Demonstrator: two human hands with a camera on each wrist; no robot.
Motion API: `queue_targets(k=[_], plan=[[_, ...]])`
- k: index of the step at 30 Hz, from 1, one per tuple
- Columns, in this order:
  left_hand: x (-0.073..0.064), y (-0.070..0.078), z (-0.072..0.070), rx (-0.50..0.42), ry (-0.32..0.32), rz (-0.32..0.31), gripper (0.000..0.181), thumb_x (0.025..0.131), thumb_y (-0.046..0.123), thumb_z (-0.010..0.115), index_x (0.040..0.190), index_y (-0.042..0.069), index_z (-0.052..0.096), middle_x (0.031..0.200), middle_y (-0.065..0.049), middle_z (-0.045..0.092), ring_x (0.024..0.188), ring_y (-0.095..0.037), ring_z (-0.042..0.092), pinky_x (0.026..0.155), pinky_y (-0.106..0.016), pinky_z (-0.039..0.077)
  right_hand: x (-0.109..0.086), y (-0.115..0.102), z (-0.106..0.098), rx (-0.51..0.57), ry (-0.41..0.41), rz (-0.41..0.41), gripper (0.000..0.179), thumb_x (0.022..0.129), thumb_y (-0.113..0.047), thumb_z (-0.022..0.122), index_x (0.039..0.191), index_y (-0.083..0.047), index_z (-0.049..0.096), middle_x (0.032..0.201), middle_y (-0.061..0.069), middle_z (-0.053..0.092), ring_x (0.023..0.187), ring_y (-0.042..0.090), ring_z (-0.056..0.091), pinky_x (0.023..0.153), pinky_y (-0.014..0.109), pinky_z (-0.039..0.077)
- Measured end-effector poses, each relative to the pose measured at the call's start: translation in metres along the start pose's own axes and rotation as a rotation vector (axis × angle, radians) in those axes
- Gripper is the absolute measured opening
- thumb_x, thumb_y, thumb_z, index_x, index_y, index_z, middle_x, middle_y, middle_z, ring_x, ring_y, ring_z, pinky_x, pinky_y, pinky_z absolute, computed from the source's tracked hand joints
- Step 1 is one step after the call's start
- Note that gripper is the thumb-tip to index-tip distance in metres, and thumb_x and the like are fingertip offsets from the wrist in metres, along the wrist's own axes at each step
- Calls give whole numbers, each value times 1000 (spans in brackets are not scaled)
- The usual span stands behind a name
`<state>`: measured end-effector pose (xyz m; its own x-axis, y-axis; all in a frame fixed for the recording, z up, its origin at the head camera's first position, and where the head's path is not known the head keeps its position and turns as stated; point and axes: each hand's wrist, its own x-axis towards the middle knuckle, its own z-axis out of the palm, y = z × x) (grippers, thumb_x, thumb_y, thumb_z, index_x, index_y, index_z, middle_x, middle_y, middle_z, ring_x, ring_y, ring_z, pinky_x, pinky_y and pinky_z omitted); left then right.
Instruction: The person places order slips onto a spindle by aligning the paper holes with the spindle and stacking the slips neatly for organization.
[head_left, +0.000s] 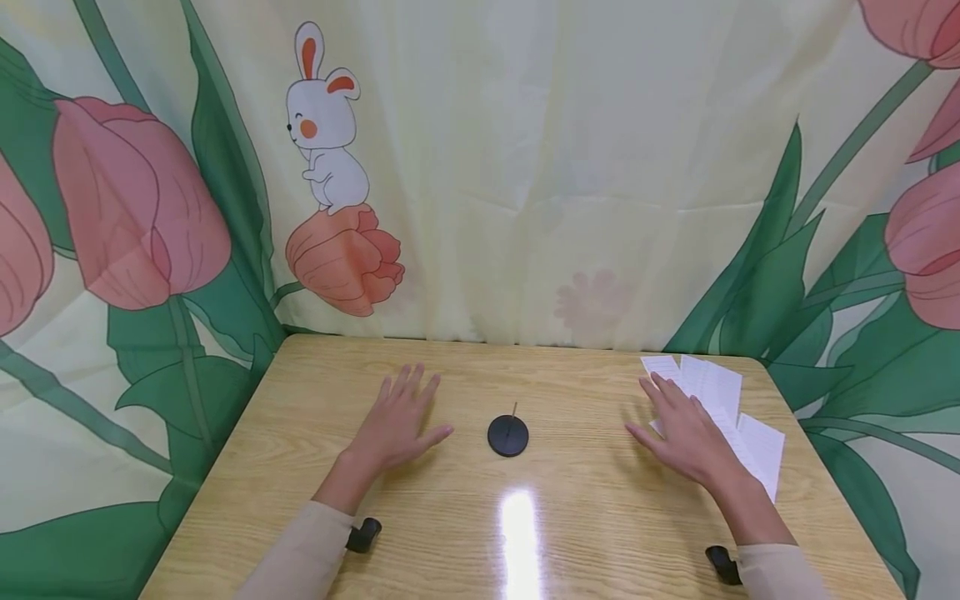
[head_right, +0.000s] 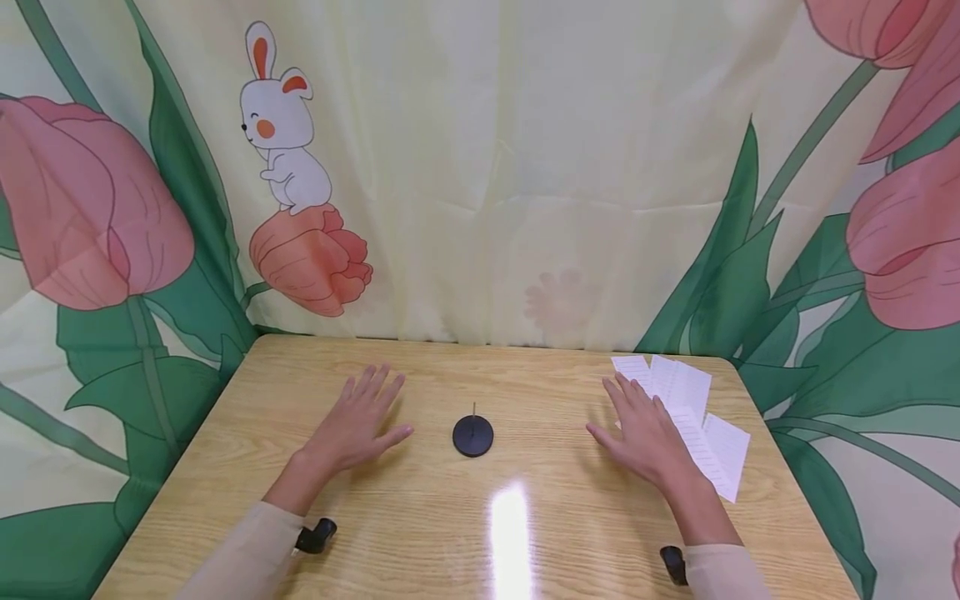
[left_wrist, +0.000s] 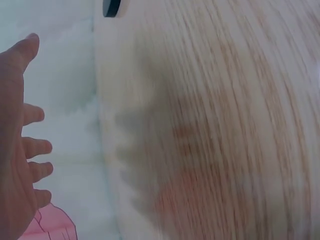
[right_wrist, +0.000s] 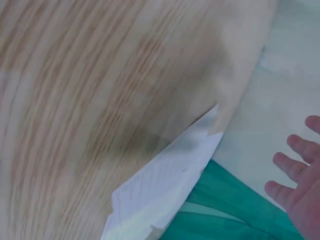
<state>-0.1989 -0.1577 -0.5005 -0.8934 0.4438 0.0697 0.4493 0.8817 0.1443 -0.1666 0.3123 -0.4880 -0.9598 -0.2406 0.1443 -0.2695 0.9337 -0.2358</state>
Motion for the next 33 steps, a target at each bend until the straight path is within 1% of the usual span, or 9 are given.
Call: queue_targets(k=[2, 6, 9, 11, 15, 18, 23, 28, 33], plan=[[1, 2, 1, -6, 0, 8, 90, 98, 69, 49, 164, 12, 28, 170, -21, 21, 158, -42, 17, 124, -65, 17, -2, 5, -1, -10, 31, -14, 80, 97, -50, 65, 156, -1, 40, 159, 27, 39, 144, 50, 38, 111, 73, 30], [1, 6, 3, -26, 8, 26, 88, 98, 66, 53, 163, 11, 30, 169, -21, 25, 157, -43, 20, 123, -64, 19, -7, 14, -2, -26, 96, -51, 77, 95, -45, 71, 152, 0, 46, 154, 28, 46, 137, 50, 47, 107, 69, 37], [2, 8, 5, -34, 1, 33, 88, 98, 65, 54, 164, 13, 29, 169, -20, 24, 157, -43, 20, 124, -63, 18, -11, 21, -4, -17, 106, -49, 76, 93, -43, 73, 150, 0, 48, 152, 28, 48, 134, 51, 48, 106, 67, 39], [3, 10, 7, -30, -5, 39, 89, 98, 66, 53, 164, 14, 27, 169, -19, 24, 157, -42, 19, 124, -63, 18, -14, 26, -5, -16, 101, -36, 76, 94, -45, 72, 150, -1, 48, 152, 27, 48, 134, 51, 47, 105, 67, 39], [6, 15, 9, -34, -3, 73, 90, 97, 67, 54, 165, 15, 26, 169, -18, 26, 157, -41, 22, 124, -62, 19, -22, 35, -6, -10, 94, -16, 76, 94, -45, 73, 150, -1, 48, 150, 27, 50, 132, 51, 48, 102, 69, 40], [8, 19, 10, -36, 1, 103, 90, 97, 65, 57, 164, 14, 27, 168, -18, 29, 156, -41, 24, 124, -61, 21, -27, 41, -7, -2, 80, 1, 75, 94, -45, 72, 149, 0, 48, 150, 27, 50, 131, 52, 48, 101, 70, 40], [11, 27, 11, -29, -9, 129, 91, 96, 65, 58, 164, 12, 27, 167, -18, 31, 156, -39, 26, 125, -58, 22, -35, 49, -9, 21, 60, 36, 74, 95, -44, 72, 148, 1, 47, 148, 29, 50, 130, 54, 47, 98, 73, 40], [13, 33, 13, -52, -11, 157, 91, 96, 67, 57, 163, 11, 30, 167, -16, 33, 155, -35, 29, 124, -55, 26, -39, 57, -11, 52, 41, 71, 73, 95, -44, 72, 147, 1, 47, 147, 31, 50, 129, 56, 46, 98, 74, 38], [15, 39, 17, -96, 16, 186, 89, 96, 64, 61, 161, 9, 35, 164, -17, 38, 153, -34, 33, 124, -51, 29, -41, 62, -11, 77, 10, 114, 75, 96, -46, 70, 146, 3, 47, 145, 35, 48, 130, 57, 43, 100, 74, 36]])
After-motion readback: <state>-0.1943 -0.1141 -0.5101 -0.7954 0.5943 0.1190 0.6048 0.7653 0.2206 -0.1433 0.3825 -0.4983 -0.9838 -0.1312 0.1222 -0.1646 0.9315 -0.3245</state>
